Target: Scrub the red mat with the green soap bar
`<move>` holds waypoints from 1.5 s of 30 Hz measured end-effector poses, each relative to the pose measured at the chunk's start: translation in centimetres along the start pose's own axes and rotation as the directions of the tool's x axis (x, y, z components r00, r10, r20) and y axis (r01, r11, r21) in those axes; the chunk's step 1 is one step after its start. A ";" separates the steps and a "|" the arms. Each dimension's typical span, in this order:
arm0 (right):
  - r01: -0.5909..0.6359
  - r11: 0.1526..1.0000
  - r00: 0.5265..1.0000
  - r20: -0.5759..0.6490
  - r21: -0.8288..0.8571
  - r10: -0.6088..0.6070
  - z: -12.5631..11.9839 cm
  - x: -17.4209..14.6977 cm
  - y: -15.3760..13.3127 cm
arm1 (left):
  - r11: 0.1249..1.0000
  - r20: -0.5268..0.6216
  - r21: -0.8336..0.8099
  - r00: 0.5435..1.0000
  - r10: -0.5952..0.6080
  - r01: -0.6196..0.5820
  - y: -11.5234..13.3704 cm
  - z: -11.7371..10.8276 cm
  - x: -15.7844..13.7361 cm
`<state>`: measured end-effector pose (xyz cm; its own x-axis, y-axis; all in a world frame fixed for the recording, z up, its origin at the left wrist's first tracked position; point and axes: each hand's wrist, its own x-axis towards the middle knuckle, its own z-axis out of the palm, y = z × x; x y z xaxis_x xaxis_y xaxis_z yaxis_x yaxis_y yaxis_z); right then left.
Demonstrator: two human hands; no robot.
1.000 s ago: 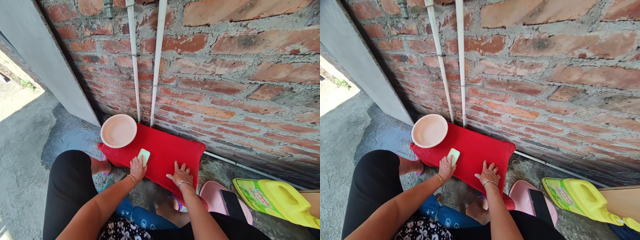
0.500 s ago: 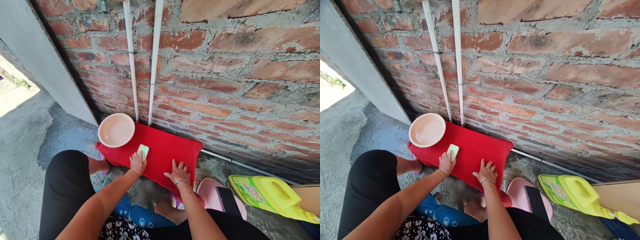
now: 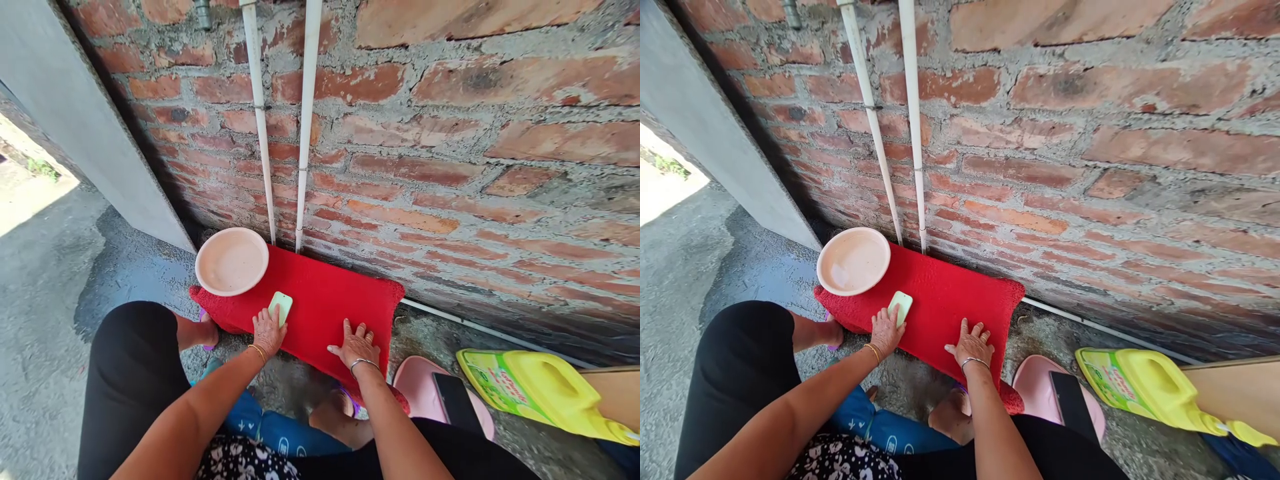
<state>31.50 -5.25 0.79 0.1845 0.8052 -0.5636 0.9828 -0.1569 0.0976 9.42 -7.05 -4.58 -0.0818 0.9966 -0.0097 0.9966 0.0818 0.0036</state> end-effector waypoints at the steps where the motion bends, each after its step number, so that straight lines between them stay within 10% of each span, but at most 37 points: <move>1: -0.002 1.000 1.000 0.000 -0.004 0.002 0.0 0.0 0.0 | 0.996 -0.004 0.005 0.996 0.087 -0.087 0.2 0.3 -0.6; 6: 0.001 1.000 1.000 -0.011 -0.009 -0.001 0.2 0.2 0.0 | 0.927 -0.003 -0.024 0.927 0.375 -0.375 0.7 1.4 -2.2; 13: 0.011 1.000 1.000 -0.013 0.006 -0.011 0.7 0.6 0.1 | 0.987 0.016 -0.007 0.987 -0.159 0.159 -2.1 -0.8 0.3; 22: 0.002 1.000 1.000 -0.002 0.010 -0.001 0.8 0.8 0.1 | 0.917 0.022 -0.030 0.917 0.399 -0.399 0.8 1.2 -3.9; 30: -0.002 1.000 1.000 -0.003 0.002 0.002 0.1 0.3 0.0 | 0.998 0.023 0.042 0.999 -0.048 0.047 -3.1 -1.0 -1.2; 39: 0.001 1.000 1.000 0.003 0.012 -0.001 0.7 0.9 0.1 | 0.923 -0.023 -0.017 0.923 0.384 -0.385 1.3 1.2 -4.8; 45: 0.005 1.000 1.000 -0.018 0.011 -0.005 0.3 0.5 0.0 | 0.998 -0.058 0.054 0.998 0.039 -0.036 -3.1 -0.5 -1.8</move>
<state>31.59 -4.98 0.24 0.1797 0.8161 -0.5492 0.9836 -0.1589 0.0857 6.52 -9.07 -4.04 -0.0431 0.9979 0.0485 0.9977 0.0456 -0.0504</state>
